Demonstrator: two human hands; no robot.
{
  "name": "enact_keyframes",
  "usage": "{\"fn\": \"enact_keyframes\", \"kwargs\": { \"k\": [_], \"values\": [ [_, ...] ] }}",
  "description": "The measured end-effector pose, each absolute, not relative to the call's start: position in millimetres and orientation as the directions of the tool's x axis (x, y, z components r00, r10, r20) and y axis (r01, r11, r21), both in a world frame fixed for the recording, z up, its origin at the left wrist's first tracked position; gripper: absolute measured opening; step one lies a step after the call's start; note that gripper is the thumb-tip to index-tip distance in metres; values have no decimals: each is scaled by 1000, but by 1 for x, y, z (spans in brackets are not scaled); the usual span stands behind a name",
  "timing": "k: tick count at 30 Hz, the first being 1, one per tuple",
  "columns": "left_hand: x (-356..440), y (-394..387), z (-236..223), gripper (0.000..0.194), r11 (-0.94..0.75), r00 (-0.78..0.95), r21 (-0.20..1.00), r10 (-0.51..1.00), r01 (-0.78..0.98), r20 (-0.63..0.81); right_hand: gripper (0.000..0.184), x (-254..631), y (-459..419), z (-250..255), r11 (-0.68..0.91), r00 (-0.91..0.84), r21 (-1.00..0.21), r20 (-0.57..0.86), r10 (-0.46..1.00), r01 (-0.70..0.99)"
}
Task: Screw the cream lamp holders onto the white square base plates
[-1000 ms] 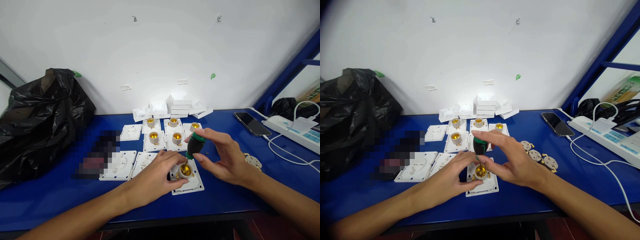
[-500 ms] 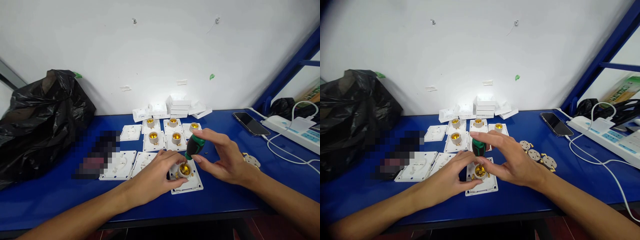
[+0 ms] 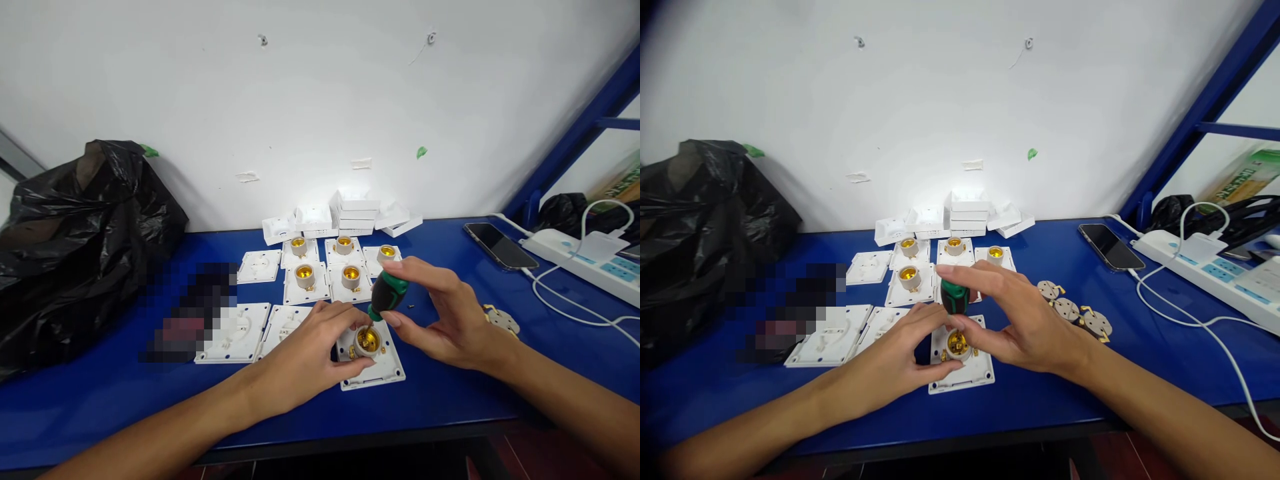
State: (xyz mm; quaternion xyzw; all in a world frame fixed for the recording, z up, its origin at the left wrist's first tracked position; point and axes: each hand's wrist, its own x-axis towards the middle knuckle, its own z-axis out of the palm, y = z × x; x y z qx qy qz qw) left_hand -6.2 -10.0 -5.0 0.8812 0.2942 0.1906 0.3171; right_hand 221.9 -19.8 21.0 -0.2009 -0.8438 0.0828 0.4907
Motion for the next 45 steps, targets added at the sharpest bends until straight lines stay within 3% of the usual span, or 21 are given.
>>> {"fn": "enact_keyframes", "kwargs": {
  "k": [10,12,15,18,26,30,36,41,45],
  "values": [
    [-9,-8,-3,38,-631,727,676,656,381,203,68,221,-19,21,903,-425,-332,801,422,271],
    [-10,-9,4,38,-675,691,656,651,337,315,67,221,-20,21,894,-411,-328,802,435,305],
    [-9,-11,12,16,-801,583,550,571,239,578,66,222,-20,20,882,-395,-323,802,447,343],
    [-7,-12,13,35,-834,491,514,539,200,684,66,222,-21,18,877,-379,-317,809,449,361],
    [-7,3,4,20,-605,446,746,769,278,458,63,221,-19,19,870,-354,-318,818,453,377],
    [-5,2,8,40,-636,537,708,729,306,423,65,223,-19,19,881,-369,-327,815,446,343],
    [-6,-4,11,14,-656,729,687,630,313,269,68,225,-20,13,860,-327,-410,803,498,304],
    [-6,-5,5,33,-703,763,598,608,386,222,64,226,-21,12,848,-367,-456,766,528,269],
    [-6,-3,3,28,-694,781,599,600,400,174,68,226,-22,11,840,-287,-471,793,537,271]
  ]
}}
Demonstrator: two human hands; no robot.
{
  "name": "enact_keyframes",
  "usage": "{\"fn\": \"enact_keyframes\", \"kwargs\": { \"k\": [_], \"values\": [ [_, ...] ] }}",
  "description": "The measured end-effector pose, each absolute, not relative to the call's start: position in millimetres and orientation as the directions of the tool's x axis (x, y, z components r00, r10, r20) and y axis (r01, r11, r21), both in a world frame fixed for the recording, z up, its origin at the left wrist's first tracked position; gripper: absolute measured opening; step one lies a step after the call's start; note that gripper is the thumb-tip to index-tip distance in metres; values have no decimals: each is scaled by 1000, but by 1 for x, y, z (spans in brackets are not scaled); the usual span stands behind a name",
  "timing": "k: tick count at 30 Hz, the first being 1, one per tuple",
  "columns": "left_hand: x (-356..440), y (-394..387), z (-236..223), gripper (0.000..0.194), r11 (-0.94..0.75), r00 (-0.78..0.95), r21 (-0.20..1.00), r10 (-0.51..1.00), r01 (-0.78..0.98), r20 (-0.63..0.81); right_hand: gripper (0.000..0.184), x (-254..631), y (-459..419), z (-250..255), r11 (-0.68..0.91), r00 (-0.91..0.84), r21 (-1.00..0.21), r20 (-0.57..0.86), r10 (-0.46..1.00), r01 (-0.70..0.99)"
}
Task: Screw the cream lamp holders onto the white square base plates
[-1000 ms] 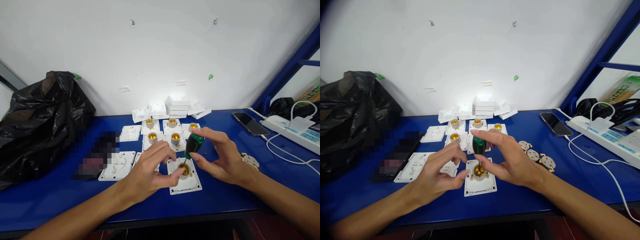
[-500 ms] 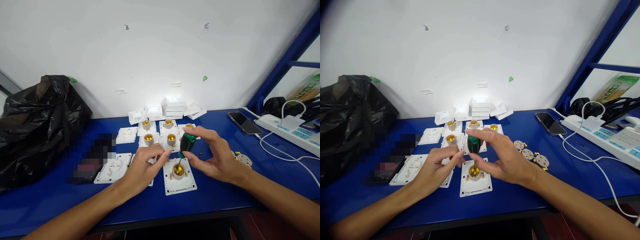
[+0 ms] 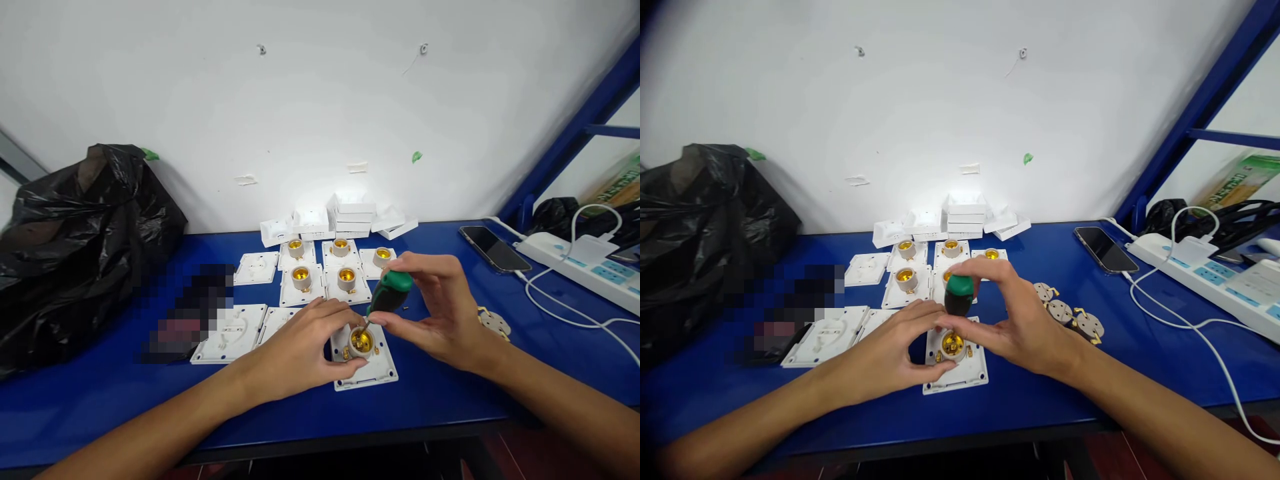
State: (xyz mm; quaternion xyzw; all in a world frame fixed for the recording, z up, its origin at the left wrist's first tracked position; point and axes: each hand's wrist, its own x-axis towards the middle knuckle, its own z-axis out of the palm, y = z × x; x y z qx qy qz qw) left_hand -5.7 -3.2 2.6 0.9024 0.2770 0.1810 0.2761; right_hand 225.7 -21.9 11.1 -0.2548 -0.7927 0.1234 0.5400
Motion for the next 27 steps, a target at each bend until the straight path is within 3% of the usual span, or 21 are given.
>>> {"fn": "enact_keyframes", "kwargs": {
  "k": [4,9,13,18,23,27],
  "values": [
    [-7,-4,2,31,-680,780,611,606,404,158,64,224,-23,10,836,-358,-480,756,547,265],
    [-7,-6,0,40,-665,761,625,627,409,169,71,223,-21,9,845,-237,-445,823,516,295],
    [-6,-5,2,26,-667,768,620,621,413,158,68,223,-21,12,854,-396,-466,757,520,233],
    [-6,-4,3,25,-668,785,621,605,410,134,73,223,-23,11,848,-314,-479,788,529,226],
    [-7,-6,0,35,-673,771,629,612,389,178,65,222,-27,16,722,-386,-614,612,691,319],
    [-7,-5,0,30,-675,778,625,605,391,167,70,223,-25,12,783,-323,-556,713,622,278]
  ]
}}
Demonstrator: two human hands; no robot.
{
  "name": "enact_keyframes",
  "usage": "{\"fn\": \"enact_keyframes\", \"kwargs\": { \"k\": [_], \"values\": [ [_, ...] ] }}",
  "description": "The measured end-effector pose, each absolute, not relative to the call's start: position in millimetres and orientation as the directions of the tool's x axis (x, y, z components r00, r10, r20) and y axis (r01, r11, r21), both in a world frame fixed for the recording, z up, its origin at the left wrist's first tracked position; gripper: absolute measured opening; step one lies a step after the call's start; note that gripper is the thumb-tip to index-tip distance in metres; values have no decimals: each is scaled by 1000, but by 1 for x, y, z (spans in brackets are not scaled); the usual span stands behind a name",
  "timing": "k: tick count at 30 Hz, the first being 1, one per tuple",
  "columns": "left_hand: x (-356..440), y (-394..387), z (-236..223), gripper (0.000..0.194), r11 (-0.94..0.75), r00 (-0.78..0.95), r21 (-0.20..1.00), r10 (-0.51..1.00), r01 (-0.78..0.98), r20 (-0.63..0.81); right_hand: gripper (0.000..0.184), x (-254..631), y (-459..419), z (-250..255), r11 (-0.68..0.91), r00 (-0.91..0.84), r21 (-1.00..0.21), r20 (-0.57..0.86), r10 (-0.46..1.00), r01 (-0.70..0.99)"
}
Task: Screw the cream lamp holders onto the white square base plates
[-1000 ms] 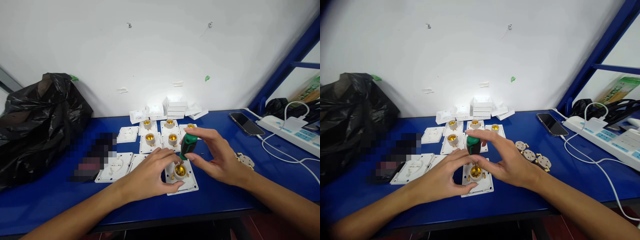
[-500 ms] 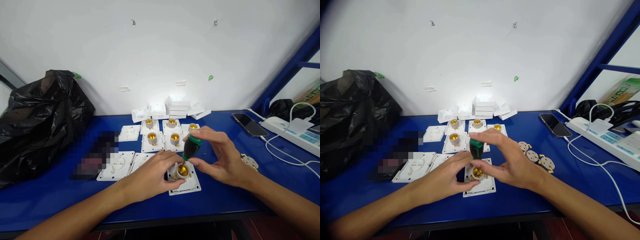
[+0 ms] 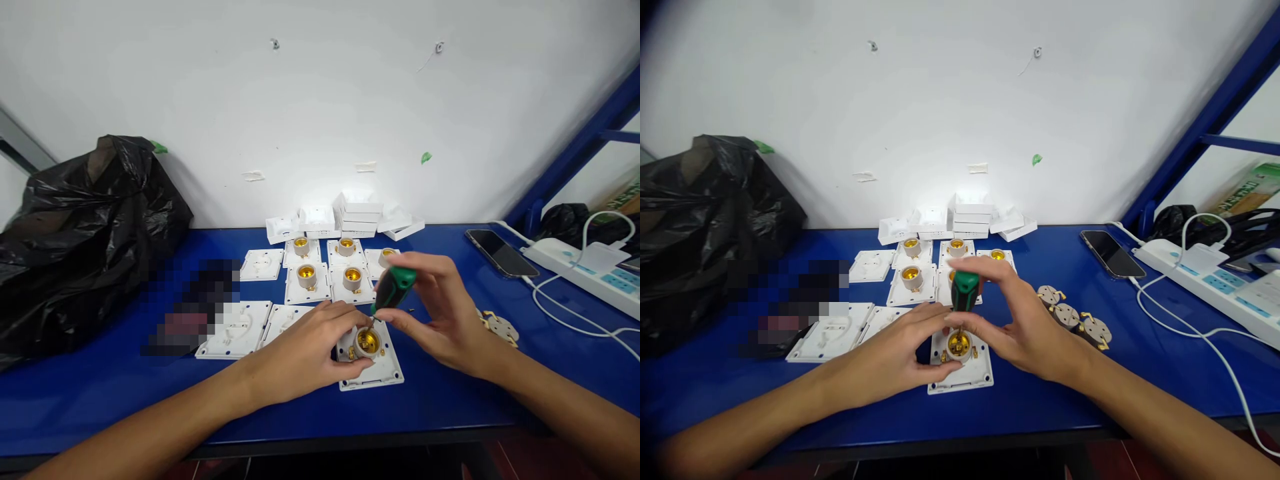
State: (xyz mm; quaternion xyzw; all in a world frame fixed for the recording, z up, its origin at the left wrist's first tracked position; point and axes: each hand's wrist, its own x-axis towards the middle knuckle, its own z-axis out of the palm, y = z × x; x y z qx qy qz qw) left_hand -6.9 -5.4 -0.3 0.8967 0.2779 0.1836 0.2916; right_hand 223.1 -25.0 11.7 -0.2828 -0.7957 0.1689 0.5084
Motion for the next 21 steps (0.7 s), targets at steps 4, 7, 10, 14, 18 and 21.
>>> {"fn": "enact_keyframes", "kwargs": {
  "k": [4,7,10,14,18,21],
  "values": [
    [-7,-5,0,24,-709,793,605,576,363,199,72,224,-24,9,811,-373,-537,721,584,233],
    [-6,-5,0,27,-715,788,589,581,375,203,68,224,-25,10,780,-393,-574,676,623,249],
    [-6,-6,1,35,-705,786,593,589,388,186,71,223,-26,12,797,-278,-529,751,600,290],
    [-6,-7,1,33,-697,787,609,589,378,185,68,223,-27,16,720,-368,-621,620,693,310],
    [-6,-7,0,32,-692,784,615,593,378,185,67,225,-28,16,727,-370,-632,630,683,267],
    [-7,-5,-1,29,-704,793,606,579,369,190,68,225,-29,14,752,-341,-609,671,658,252]
  ]
}}
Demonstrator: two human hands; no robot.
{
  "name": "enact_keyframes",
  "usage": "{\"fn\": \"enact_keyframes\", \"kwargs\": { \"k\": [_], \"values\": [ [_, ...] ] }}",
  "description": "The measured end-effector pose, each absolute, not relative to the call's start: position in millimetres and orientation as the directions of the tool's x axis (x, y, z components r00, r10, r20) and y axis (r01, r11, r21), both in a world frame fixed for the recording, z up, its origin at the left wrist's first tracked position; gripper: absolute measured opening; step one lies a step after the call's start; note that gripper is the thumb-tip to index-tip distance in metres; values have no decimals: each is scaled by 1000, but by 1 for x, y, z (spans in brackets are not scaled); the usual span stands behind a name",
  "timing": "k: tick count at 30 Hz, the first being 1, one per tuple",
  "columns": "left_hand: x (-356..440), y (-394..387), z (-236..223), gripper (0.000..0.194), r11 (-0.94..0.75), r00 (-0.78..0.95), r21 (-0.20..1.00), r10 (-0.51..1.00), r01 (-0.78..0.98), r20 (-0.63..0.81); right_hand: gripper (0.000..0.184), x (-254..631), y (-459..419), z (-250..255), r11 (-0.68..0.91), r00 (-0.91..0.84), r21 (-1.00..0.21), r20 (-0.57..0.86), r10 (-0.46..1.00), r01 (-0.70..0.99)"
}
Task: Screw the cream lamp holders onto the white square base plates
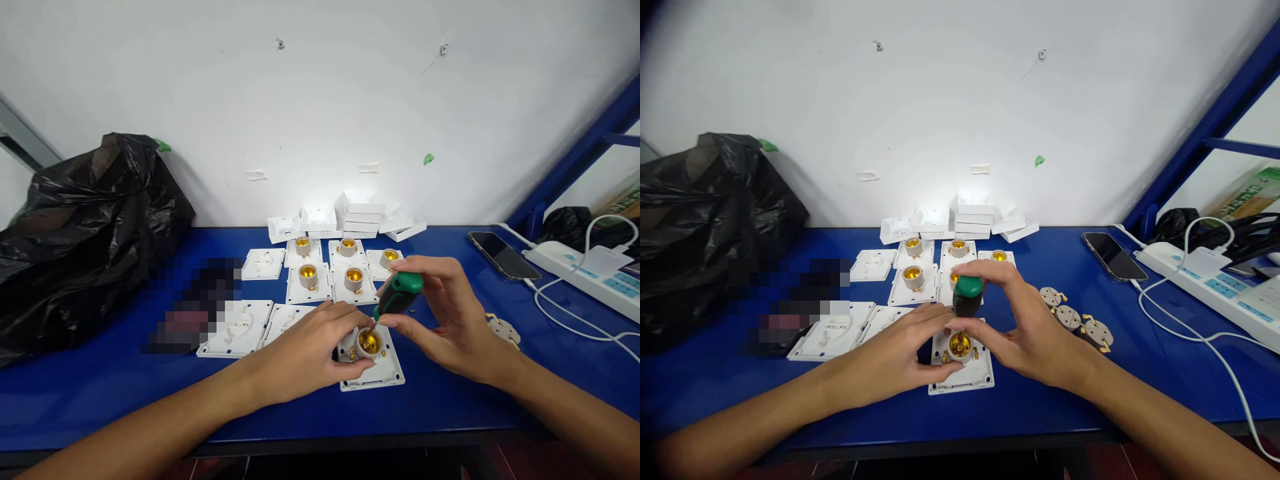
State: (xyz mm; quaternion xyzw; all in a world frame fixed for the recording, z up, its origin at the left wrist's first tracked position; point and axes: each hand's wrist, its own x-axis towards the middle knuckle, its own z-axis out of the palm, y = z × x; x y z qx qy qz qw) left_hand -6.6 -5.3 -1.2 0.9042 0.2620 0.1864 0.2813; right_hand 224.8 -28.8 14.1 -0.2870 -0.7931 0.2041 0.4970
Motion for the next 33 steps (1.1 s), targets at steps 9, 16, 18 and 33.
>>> {"fn": "enact_keyframes", "kwargs": {
  "k": [9,16,18,33],
  "values": [
    [-6,-5,2,22,-713,798,602,570,360,198,79,224,-27,8,776,-296,-593,718,630,212],
    [-6,-7,2,28,-714,793,594,577,371,198,72,225,-27,11,780,-406,-590,673,618,210],
    [-6,-6,2,25,-718,795,593,572,364,204,76,225,-26,11,806,-381,-561,716,586,185],
    [-8,-7,-2,33,-663,771,626,619,411,150,79,223,-22,5,828,-345,-516,752,561,221]
  ]
}}
